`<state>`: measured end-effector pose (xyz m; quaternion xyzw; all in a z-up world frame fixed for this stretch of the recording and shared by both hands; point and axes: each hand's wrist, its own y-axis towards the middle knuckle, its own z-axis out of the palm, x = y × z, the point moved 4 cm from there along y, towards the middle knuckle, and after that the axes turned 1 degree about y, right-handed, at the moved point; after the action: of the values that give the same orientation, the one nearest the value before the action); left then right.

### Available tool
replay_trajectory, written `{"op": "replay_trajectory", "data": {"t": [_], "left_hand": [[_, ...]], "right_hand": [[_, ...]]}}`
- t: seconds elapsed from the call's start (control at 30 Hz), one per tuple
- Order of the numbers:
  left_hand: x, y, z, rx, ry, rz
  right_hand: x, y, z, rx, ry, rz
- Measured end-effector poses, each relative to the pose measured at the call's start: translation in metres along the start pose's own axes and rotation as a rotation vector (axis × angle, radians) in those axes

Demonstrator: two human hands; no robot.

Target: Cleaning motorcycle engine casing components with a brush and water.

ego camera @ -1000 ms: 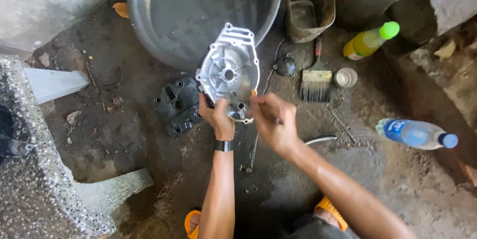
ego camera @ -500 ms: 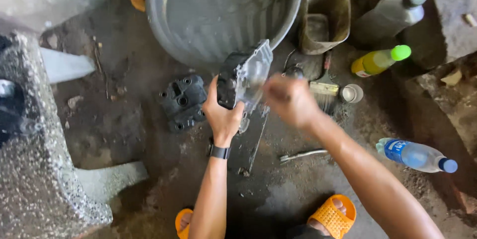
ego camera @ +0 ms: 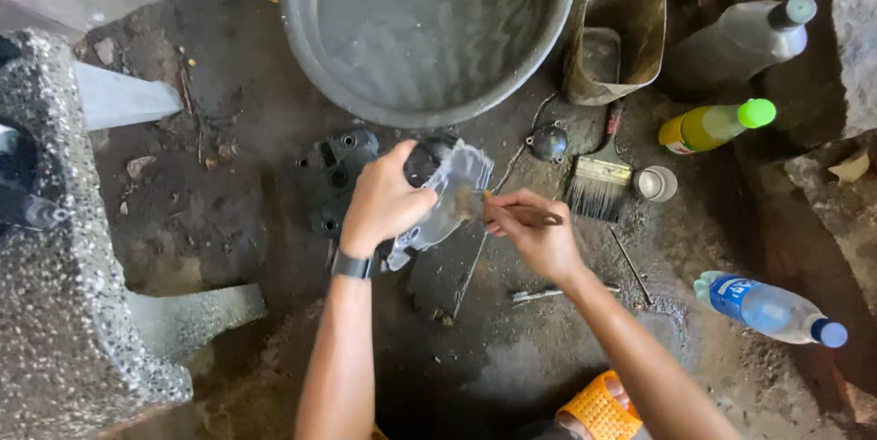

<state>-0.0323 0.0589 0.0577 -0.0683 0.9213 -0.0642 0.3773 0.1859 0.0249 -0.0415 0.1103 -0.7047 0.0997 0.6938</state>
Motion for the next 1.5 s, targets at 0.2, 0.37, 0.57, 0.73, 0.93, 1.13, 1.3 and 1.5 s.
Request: {"op": "replay_trajectory", "data": {"t": [0.2, 0.37, 0.57, 0.73, 0.93, 1.13, 1.3, 1.5], "left_hand": [[-0.019, 0.038, 0.025, 0.29, 0.467, -0.035], [-0.026, 0.031, 0.046, 0.158, 0.702, 0.191], [-0.011, 0.041, 0.065, -0.028, 0.91, 0.433], [-0.024, 0.035, 0.071, -0.054, 0.969, 0.426], [-0.032, 0.035, 0.064, -0.002, 1.1, 0.289], [0.006, 0.05, 0.034, 0.059, 0.802, 0.373], [0.029, 0.054, 0.012, 0.128, 0.643, 0.173], [0.021, 0.049, 0.009, 0.186, 0.679, 0.101]], "right_hand": [[-0.076, -0.008, 0.042, -0.137, 0.316, 0.265], [-0.047, -0.013, 0.029, -0.263, 0.345, 0.283], [-0.008, -0.015, 0.035, -0.247, -0.218, -0.175], [-0.006, -0.011, 0.036, -0.176, -0.246, -0.115], [-0.004, -0.004, 0.046, 0.001, -0.366, -0.178], [-0.037, -0.042, 0.036, -0.126, 0.048, -0.14], [-0.056, -0.035, 0.027, -0.395, 0.265, 0.081], [-0.077, -0.024, 0.033, -0.237, 0.381, 0.016]]}}
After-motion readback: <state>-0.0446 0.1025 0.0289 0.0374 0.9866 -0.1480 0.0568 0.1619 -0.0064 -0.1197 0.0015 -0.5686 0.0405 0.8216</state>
